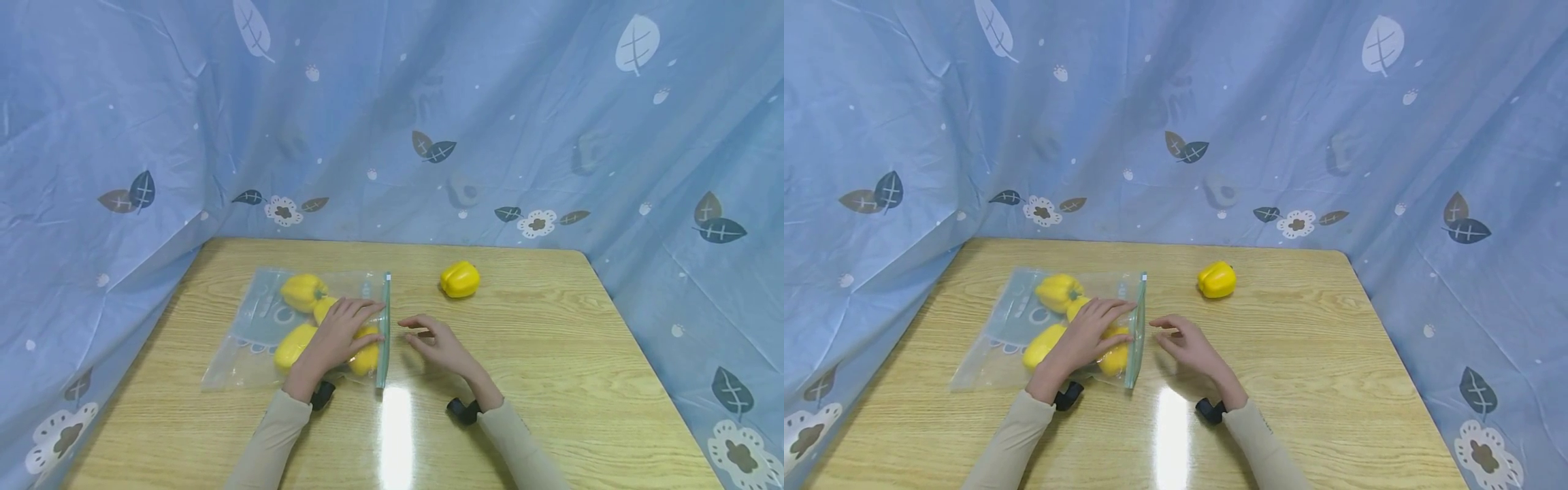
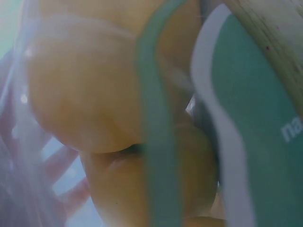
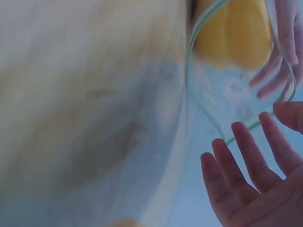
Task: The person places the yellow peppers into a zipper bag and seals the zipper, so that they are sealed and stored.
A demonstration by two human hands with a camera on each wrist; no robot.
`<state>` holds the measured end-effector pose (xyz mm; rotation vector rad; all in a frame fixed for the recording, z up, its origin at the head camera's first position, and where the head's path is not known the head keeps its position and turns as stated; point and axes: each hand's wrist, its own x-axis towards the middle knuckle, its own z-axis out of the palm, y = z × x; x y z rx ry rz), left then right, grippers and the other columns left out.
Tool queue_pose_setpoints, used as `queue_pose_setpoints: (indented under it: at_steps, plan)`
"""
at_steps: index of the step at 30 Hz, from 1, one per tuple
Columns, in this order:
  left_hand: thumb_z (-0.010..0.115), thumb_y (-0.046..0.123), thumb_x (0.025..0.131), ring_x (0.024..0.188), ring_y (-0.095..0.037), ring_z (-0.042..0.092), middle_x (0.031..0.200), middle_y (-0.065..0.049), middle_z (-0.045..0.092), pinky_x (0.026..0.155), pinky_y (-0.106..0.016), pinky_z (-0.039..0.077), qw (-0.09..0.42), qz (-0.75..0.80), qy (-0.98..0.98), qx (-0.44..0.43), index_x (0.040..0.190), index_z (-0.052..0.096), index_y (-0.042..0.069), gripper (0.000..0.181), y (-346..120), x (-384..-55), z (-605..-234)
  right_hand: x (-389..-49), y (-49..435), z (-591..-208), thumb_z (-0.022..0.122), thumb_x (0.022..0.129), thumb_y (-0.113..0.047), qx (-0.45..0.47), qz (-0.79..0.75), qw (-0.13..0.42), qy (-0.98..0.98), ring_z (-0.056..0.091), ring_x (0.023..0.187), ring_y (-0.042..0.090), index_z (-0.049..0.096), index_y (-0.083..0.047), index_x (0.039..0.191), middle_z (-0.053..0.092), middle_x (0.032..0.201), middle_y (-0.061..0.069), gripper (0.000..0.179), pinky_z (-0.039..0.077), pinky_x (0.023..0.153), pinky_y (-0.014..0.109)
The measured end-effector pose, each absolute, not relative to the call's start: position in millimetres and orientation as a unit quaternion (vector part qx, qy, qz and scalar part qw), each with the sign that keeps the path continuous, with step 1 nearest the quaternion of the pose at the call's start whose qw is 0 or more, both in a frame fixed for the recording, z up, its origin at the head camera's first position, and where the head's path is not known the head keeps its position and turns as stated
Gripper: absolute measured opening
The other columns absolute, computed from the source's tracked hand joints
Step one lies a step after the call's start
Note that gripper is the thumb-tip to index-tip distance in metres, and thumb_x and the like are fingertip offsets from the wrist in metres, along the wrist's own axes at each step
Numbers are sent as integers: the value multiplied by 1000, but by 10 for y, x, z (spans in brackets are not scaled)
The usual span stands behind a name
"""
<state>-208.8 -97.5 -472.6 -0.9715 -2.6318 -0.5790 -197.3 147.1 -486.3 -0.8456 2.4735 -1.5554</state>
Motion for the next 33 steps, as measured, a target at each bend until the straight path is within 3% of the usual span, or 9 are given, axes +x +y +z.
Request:
queue_pose_setpoints:
  at_steps: [6,14,25,33]
  plan:
    - [55,51,88,122,-23,44,133,-3,52,109,-53,27,133,-199,-912,-332,136,47,21,58,-968,-2081,-4718,-1955,1549,-4572,57,90,0,-258,-492,21,831,52,112,41,57,4,118,58,119,20,29,48,89,51]
    - [55,51,88,121,-22,45,132,-2,52,106,-55,30,144,-200,-908,-340,135,48,21,57,-968,-2088,-4726,-2183,1768,-4717,61,89,-5,-244,-459,-52,853,53,112,32,60,-7,116,60,118,11,28,50,86,49]
    - [56,50,87,121,-22,45,131,-2,52,106,-54,31,150,-200,-906,-341,135,47,22,57,-973,-2085,-4738,-2436,1968,-4692,63,87,-6,-170,-387,-187,887,50,108,35,61,0,111,56,116,16,25,45,88,51]
    - [56,50,87,120,-22,46,131,-2,53,108,-53,28,141,-204,-907,-341,135,48,20,56,-976,-2086,-4733,-2582,2088,-4767,68,83,-10,-109,-346,-219,906,40,115,41,61,-2,113,46,125,22,32,42,89,53]
